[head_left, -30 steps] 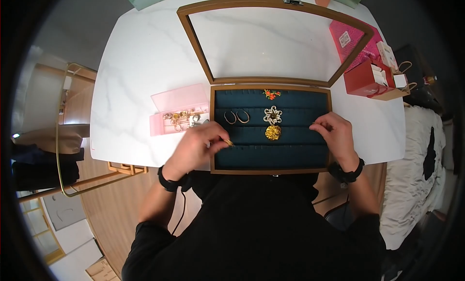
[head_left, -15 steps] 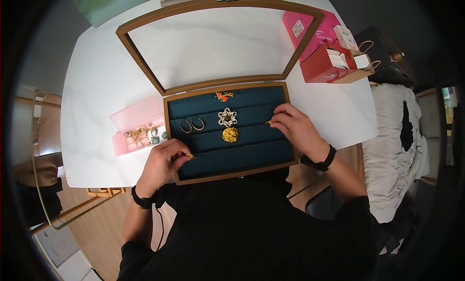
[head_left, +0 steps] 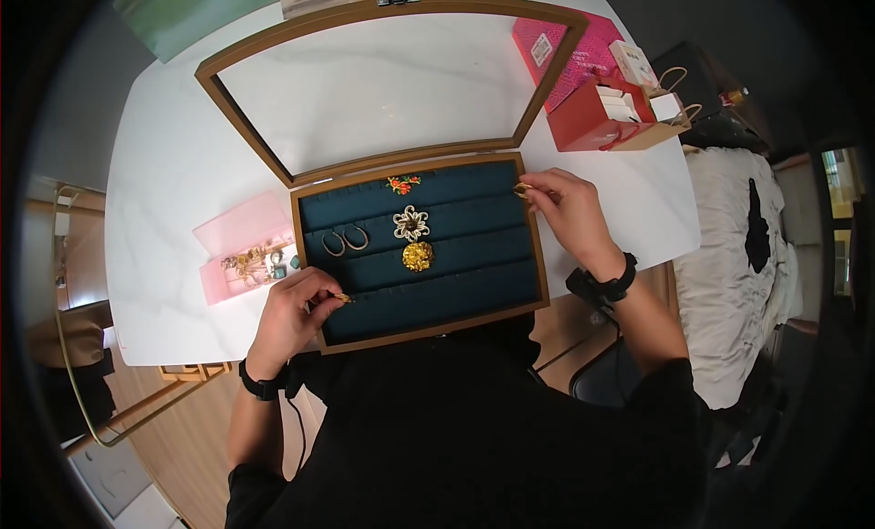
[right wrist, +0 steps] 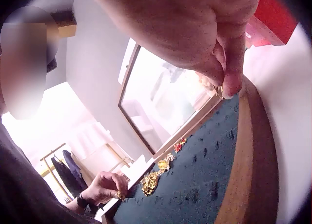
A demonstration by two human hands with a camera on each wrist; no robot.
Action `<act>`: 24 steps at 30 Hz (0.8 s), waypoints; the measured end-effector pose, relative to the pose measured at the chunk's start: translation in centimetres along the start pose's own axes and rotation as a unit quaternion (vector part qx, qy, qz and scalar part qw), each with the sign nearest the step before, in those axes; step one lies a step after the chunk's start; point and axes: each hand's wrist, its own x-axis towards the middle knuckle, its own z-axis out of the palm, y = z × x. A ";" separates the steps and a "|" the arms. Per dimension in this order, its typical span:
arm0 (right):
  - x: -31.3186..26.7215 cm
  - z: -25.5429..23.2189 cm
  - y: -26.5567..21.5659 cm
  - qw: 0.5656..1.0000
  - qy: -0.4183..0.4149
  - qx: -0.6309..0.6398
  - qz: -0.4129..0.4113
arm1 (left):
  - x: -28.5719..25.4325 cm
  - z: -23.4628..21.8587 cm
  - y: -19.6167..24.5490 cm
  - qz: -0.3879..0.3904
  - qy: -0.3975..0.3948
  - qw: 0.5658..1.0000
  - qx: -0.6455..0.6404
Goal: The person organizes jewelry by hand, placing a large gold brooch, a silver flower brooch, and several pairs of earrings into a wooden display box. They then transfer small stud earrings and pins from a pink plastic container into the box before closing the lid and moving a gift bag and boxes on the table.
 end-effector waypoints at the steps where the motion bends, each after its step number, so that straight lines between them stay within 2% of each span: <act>1: 0.2 0.2 0.1 1.000 0.001 0.000 0.000 | 0.0 0.0 0.0 0.000 0.000 1.000 0.000; 6: 0.9 1.2 -0.1 0.999 -0.019 0.035 0.011 | 0.0 0.1 0.1 0.006 0.006 1.000 0.001; 10: 1.4 1.4 -0.4 0.999 -0.035 0.017 0.016 | 0.0 0.0 0.1 0.001 0.003 1.000 0.006; 13: 1.6 1.5 -0.1 0.998 -0.035 -0.034 -0.032 | -0.1 0.0 0.0 0.006 0.007 1.000 0.001; 15: 1.7 1.4 -0.2 0.992 -0.019 -0.084 -0.092 | 0.0 0.0 0.0 0.012 0.007 1.000 0.002; 18: 1.7 1.8 0.0 0.985 -0.008 -0.109 -0.130 | 0.0 0.0 0.0 0.011 0.007 1.000 -0.009; 24: 2.0 2.0 -0.3 0.990 -0.036 -0.092 -0.103 | 0.0 0.0 -0.1 0.014 0.008 1.000 -0.005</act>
